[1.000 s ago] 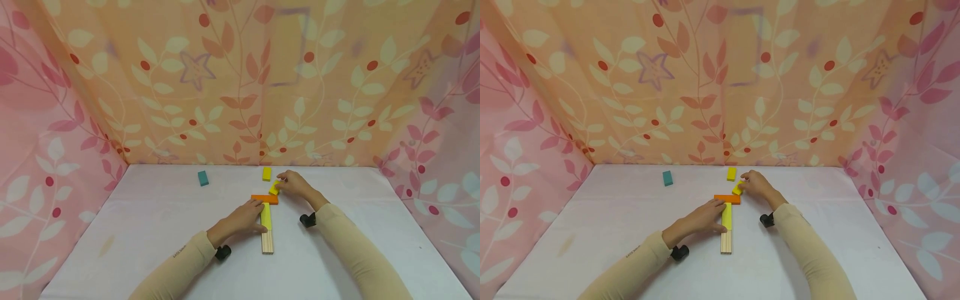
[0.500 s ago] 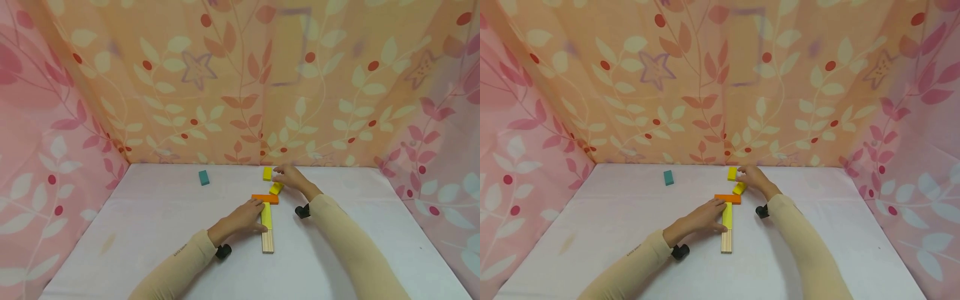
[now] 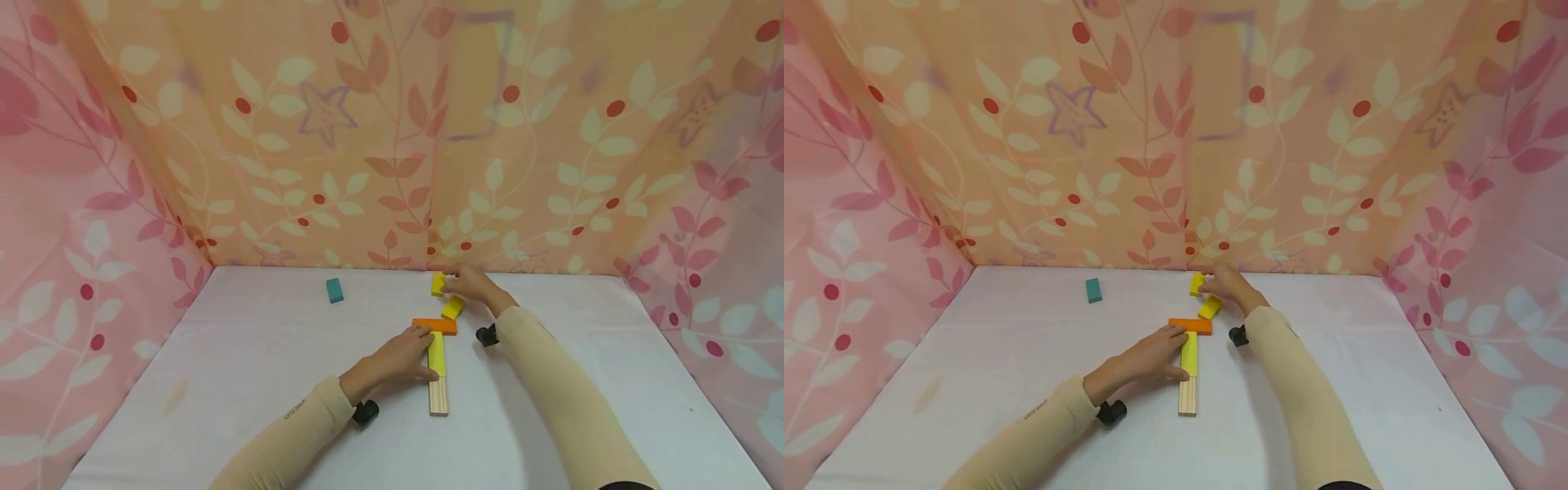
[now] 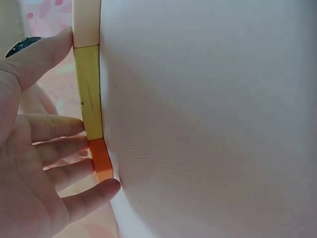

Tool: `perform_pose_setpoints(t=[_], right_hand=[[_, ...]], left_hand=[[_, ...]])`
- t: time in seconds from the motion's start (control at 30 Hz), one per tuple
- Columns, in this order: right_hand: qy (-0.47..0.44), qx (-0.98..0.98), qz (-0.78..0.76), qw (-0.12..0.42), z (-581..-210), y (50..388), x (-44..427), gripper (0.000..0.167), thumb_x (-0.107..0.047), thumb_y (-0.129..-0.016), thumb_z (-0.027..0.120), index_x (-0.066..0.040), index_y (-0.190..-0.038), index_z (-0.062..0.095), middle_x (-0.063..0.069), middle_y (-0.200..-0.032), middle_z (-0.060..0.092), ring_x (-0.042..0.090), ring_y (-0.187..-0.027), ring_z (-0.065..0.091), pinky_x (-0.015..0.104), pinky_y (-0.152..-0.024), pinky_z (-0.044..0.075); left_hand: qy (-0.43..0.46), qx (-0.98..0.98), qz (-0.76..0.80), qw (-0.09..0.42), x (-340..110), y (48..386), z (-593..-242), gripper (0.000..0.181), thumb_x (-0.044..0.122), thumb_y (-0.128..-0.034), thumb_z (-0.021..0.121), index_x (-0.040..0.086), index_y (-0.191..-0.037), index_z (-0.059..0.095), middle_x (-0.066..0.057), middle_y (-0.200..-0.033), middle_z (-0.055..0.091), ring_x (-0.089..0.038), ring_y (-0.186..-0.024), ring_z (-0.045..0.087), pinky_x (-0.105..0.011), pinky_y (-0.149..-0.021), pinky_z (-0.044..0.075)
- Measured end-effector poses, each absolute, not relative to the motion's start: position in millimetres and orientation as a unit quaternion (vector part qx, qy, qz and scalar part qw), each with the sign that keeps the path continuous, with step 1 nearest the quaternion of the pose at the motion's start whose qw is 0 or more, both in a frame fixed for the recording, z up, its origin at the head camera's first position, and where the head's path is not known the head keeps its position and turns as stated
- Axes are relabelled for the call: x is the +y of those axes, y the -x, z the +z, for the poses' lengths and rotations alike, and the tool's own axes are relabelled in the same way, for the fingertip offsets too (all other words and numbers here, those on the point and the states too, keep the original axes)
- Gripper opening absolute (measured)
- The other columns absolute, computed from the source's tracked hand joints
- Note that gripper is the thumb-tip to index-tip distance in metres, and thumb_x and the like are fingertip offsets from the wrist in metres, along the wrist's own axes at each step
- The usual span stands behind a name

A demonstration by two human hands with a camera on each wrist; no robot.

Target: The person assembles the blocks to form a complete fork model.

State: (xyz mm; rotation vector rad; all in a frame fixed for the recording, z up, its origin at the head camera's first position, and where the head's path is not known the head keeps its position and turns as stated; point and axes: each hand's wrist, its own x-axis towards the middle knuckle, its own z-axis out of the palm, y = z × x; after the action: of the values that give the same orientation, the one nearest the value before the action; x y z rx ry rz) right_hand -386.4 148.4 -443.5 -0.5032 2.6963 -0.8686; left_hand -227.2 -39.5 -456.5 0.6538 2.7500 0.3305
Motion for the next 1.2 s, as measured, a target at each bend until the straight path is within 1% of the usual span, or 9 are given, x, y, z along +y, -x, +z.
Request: perform_pose_setpoints(t=[0.13,0.23,0.4,0.53,0.63,0.83,1.0,1.1,1.2], right_hand=[[0.182,0.935,-0.275,0.128,-445,390,144,0.048,-0.029,-0.089,0.070,-0.010,-0.132,0.060,0.016,-0.137,0.056,0.028,-0.106,0.054,0.037,-0.092,0.051],[0.178,0.935,-0.278,0.132,-446,391,140,0.049,-0.028,-0.089,0.071,-0.010,-0.134,0.059,0.016,-0.136,0.057,0.027,-0.104,0.055,0.035,-0.090,0.051],[0.174,0.935,-0.277,0.136,-446,394,134,0.054,-0.026,-0.088,0.072,-0.011,-0.137,0.057,0.014,-0.135,0.059,0.028,-0.105,0.056,0.036,-0.091,0.052],[0.172,0.940,-0.262,0.136,-448,397,130,0.052,-0.026,-0.088,0.073,-0.007,-0.134,0.059,0.016,-0.135,0.057,0.029,-0.106,0.054,0.041,-0.098,0.049],[0.168,0.940,-0.262,0.140,-449,398,128,0.053,-0.026,-0.088,0.073,-0.007,-0.135,0.057,0.016,-0.136,0.056,0.029,-0.109,0.052,0.043,-0.104,0.046],[0.155,0.936,-0.280,0.149,-448,398,126,0.056,-0.024,-0.086,0.075,-0.009,-0.137,0.056,0.014,-0.133,0.056,0.029,-0.108,0.050,0.042,-0.104,0.046],[0.156,0.936,-0.274,0.154,-447,398,125,0.054,-0.024,-0.087,0.075,-0.006,-0.135,0.057,0.015,-0.129,0.057,0.029,-0.107,0.050,0.042,-0.103,0.046],[0.166,0.939,-0.264,0.147,-448,399,125,0.055,-0.024,-0.086,0.075,-0.004,-0.134,0.058,0.015,-0.128,0.058,0.029,-0.106,0.050,0.041,-0.101,0.046],[0.176,0.939,-0.259,0.142,-450,400,125,0.056,-0.024,-0.086,0.075,-0.003,-0.134,0.058,0.015,-0.129,0.059,0.029,-0.106,0.050,0.041,-0.102,0.045]], left_hand=[[-0.229,0.956,0.112,0.144,-39,227,-457,0.082,0.052,-0.0799,0.075,0.011,-0.145,0.046,-0.004,-0.155,0.040,-0.023,-0.143,0.036,-0.040,-0.115,0.037],[-0.233,0.956,0.108,0.143,-39,227,-458,0.083,0.052,-0.0803,0.074,0.010,-0.145,0.045,-0.006,-0.155,0.039,-0.025,-0.144,0.035,-0.041,-0.115,0.037],[-0.237,0.956,0.103,0.138,-39,227,-458,0.083,0.054,-0.0802,0.073,0.010,-0.145,0.046,-0.007,-0.155,0.040,-0.026,-0.145,0.034,-0.043,-0.115,0.037],[-0.241,0.955,0.104,0.135,-40,227,-458,0.082,0.054,-0.0810,0.073,0.009,-0.145,0.046,-0.007,-0.155,0.040,-0.025,-0.145,0.034,-0.042,-0.115,0.037],[-0.247,0.955,0.099,0.130,-41,227,-458,0.081,0.054,-0.0811,0.073,0.009,-0.144,0.047,-0.007,-0.154,0.040,-0.024,-0.145,0.034,-0.040,-0.115,0.037],[-0.240,0.956,0.103,0.136,-40,226,-456,0.082,0.054,-0.0808,0.073,0.011,-0.145,0.046,-0.005,-0.155,0.040,-0.024,-0.144,0.035,-0.040,-0.115,0.037],[-0.234,0.955,0.115,0.143,-39,226,-455,0.082,0.050,-0.0809,0.074,0.010,-0.146,0.044,-0.005,-0.154,0.040,-0.023,-0.142,0.037,-0.040,-0.115,0.037],[-0.231,0.956,0.113,0.143,-39,225,-455,0.083,0.051,-0.0802,0.074,0.010,-0.145,0.045,-0.006,-0.154,0.040,-0.024,-0.143,0.036,-0.042,-0.115,0.037],[-0.234,0.956,0.106,0.141,-39,225,-455,0.082,0.053,-0.0804,0.073,0.010,-0.145,0.046,-0.006,-0.155,0.040,-0.025,-0.144,0.035,-0.042,-0.115,0.038]])
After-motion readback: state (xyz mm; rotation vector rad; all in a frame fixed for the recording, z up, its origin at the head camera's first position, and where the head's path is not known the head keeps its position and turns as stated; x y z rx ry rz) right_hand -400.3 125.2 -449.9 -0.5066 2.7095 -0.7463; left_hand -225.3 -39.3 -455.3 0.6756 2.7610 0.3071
